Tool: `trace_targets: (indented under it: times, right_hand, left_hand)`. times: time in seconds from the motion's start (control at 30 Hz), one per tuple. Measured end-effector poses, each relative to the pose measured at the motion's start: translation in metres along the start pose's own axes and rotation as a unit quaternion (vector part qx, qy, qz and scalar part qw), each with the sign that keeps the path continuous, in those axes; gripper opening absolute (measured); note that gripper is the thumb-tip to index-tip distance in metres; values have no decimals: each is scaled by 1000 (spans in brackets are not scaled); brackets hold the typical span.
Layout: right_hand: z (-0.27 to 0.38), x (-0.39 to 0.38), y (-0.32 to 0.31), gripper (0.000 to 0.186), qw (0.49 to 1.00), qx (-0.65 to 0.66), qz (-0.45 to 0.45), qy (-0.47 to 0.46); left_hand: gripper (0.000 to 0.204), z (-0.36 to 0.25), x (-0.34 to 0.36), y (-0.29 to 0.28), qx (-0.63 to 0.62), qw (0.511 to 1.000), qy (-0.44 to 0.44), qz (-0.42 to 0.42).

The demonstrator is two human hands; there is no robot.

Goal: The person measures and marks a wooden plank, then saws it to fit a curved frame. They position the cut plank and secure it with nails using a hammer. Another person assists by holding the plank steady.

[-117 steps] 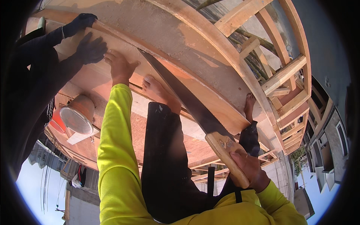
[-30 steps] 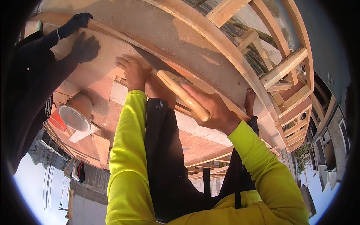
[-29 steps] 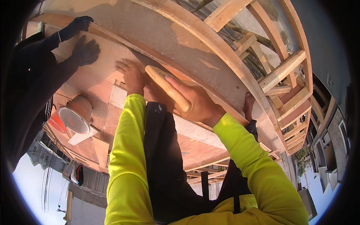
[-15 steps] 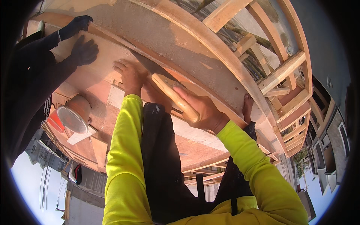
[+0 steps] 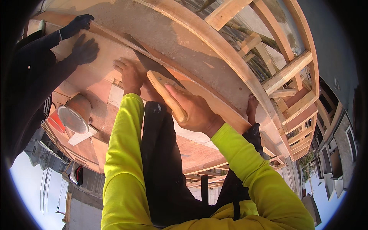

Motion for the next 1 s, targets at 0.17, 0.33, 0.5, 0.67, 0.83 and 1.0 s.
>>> trace_targets:
  times: [0.17, 0.33, 0.5, 0.67, 0.83, 1.0]
  right_hand:
    - [51, -126, -72, 75, 993, -44, 55, 93]
    - [56, -122, -84, 75, 995, -55, 38, 80]
    - [-9, 16, 7, 72, 1000, -7, -5, 15]
    - [59, -161, -93, 73, 991, -93, 63, 78]
    - [10, -85, -61, 72, 997, -24, 20, 68]
    - [-2, -53, -12, 66, 996, 19, -8, 91]
  left_hand:
    - [130, -12, 5, -42, -213, 965, -90, 121]
    - [128, -19, 9, -49, -258, 955, -101, 105]
    - [127, -9, -9, -18, -195, 975, -72, 75]
    - [129, -4, -2, -53, -279, 943, -125, 132]
    - [131, -18, 2, -45, -256, 954, -99, 120]
    - [132, -12, -16, -39, -270, 944, -110, 154]
Point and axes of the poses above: each hand's wrist, its own x-axis towards the middle knuckle, its own y-axis out of the palm, z = x × y, the point moved 5 cm from there along x, towards the middle knuckle, and after that the axes turned 9 degrees about -z, right-handed, at the moved point
